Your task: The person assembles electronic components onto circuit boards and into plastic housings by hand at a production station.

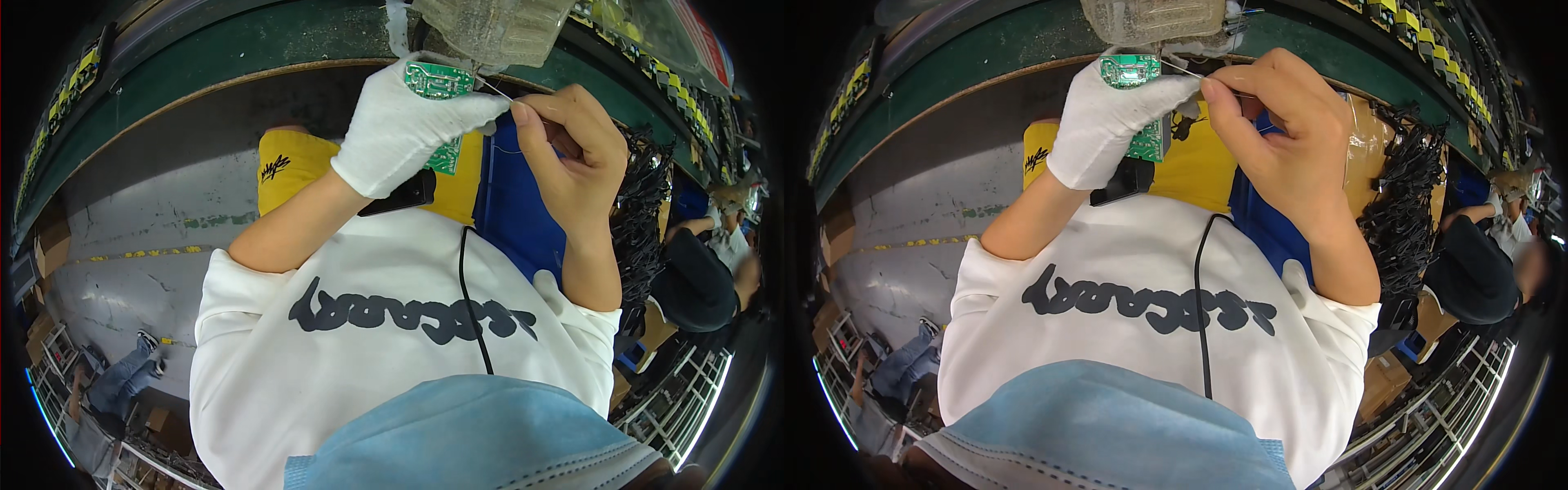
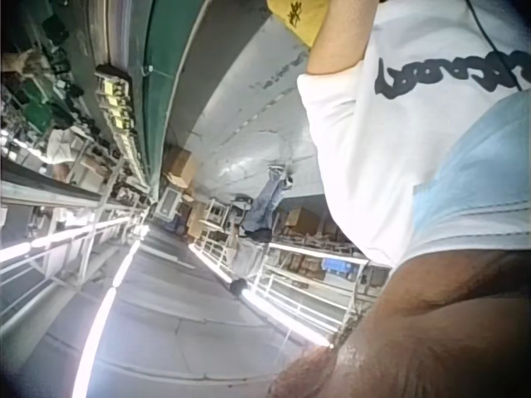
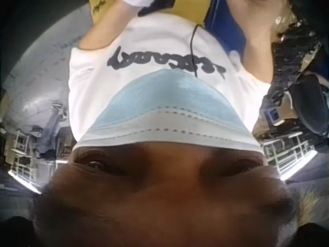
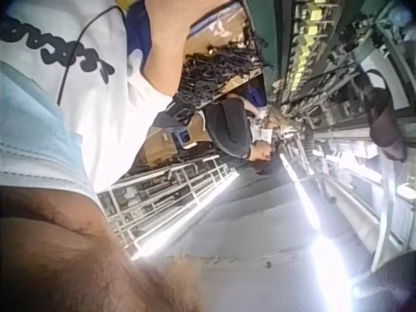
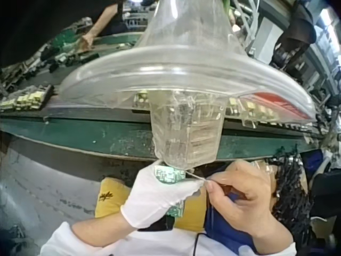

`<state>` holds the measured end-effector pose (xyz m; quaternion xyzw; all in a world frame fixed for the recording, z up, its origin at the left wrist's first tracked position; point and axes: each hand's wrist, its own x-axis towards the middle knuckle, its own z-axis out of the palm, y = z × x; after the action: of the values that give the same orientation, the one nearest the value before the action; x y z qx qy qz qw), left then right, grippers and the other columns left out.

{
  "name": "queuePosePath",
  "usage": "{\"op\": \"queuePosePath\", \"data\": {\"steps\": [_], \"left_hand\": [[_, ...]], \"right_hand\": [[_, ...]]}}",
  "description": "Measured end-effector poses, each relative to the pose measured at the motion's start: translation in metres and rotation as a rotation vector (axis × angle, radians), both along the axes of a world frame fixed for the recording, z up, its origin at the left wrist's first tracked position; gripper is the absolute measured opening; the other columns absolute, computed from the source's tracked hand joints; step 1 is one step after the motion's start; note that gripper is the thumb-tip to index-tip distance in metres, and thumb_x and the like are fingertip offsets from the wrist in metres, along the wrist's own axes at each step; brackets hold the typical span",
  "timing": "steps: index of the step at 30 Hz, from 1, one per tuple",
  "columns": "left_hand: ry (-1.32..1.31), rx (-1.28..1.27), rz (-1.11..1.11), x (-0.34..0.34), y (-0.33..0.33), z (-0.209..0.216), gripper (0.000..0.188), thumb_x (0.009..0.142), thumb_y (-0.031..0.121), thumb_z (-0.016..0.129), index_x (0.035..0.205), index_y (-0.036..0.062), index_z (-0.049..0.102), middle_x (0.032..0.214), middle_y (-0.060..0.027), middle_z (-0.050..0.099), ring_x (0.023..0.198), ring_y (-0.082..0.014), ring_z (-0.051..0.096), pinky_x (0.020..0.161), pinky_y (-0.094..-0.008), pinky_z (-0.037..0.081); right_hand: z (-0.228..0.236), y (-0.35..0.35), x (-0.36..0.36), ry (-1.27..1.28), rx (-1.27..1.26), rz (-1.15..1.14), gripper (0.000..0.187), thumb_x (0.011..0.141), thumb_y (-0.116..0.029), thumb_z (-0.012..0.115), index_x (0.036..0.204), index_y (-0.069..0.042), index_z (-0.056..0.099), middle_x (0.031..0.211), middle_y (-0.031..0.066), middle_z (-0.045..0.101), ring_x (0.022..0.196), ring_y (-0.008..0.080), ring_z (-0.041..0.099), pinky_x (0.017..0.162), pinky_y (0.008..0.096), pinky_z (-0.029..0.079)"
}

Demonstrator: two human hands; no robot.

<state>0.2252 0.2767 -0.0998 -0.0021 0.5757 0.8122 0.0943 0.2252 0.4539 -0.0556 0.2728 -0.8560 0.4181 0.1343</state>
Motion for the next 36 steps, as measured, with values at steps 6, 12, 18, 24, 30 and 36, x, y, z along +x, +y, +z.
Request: {"op": "queuePosePath", "data": {"steps": [6,12,18,24,30,36], "left_hand": [[-0.034,-0.005,0.004,0.0,0.0,-0.001,0.03,0.075,0.019,0.082,0.089,-0.0008,0.065,0.077,-0.0032,0.068,0.069,-0.0052,0.061,0.062,-0.0208,0.051],[-0.02,-0.076,0.009,-0.002,0.0,-0.005,0.033,0.073,0.021,0.084,0.089,0.0,0.064,0.075,-0.0014,0.066,0.069,-0.004,0.058,0.062,-0.0206,0.05],[-0.002,-0.082,0.009,-0.003,-0.001,-0.006,0.034,0.073,0.023,0.084,0.09,0.0003,0.064,0.076,-0.0017,0.066,0.069,-0.0039,0.058,0.062,-0.0206,0.05],[-0.012,0.001,-0.025,-0.001,0.0,-0.008,0.032,0.075,0.022,0.083,0.09,0.0005,0.065,0.076,-0.0015,0.066,0.069,-0.004,0.058,0.061,-0.0205,0.05],[-0.041,-0.021,-0.046,-0.003,-0.002,-0.009,0.027,0.076,0.021,0.082,0.087,0.0012,0.067,0.074,-0.0005,0.066,0.067,-0.0034,0.058,0.059,-0.0205,0.049],[0.008,-0.025,-0.047,-0.006,-0.002,-0.008,0.024,0.077,0.021,0.081,0.084,0.0016,0.068,0.072,0.0,0.065,0.065,-0.0032,0.057,0.058,-0.0208,0.048]], "right_hand": [[-0.001,-0.003,-0.003,0.006,-0.001,0.015,0.006,0.084,0.004,0.069,0.09,0.004,0.069,0.075,0.0016,0.057,0.06,0.0026,0.046,0.05,0.016,0.031],[-0.004,-0.004,-0.004,0.015,-0.004,0.011,0.007,0.084,0.004,0.069,0.091,0.004,0.07,0.075,0.001,0.056,0.059,0.0023,0.045,0.049,0.0169,0.029],[-0.003,-0.005,-0.006,0.003,0.005,-0.003,0.009,0.085,0.002,0.07,0.094,0.003,0.071,0.075,0.0003,0.056,0.059,0.0024,0.045,0.05,0.0165,0.029],[0.006,0.005,-0.007,-0.057,0.008,-0.006,0.011,0.08,-0.001,0.073,0.091,-0.002,0.072,0.068,0.004,0.058,0.061,0.0106,0.057,0.053,0.0234,0.042],[0.013,0.006,-0.004,0.037,0.162,0.017,0.012,0.079,-0.001,0.073,0.092,-0.003,0.072,0.071,0.0047,0.058,0.058,0.0118,0.057,0.051,0.0227,0.042],[0.007,0.002,-0.007,0.223,0.19,0.001,0.012,0.078,-0.001,0.074,0.09,-0.003,0.072,0.071,0.0048,0.058,0.056,0.0128,0.058,0.05,0.0226,0.043]]}}
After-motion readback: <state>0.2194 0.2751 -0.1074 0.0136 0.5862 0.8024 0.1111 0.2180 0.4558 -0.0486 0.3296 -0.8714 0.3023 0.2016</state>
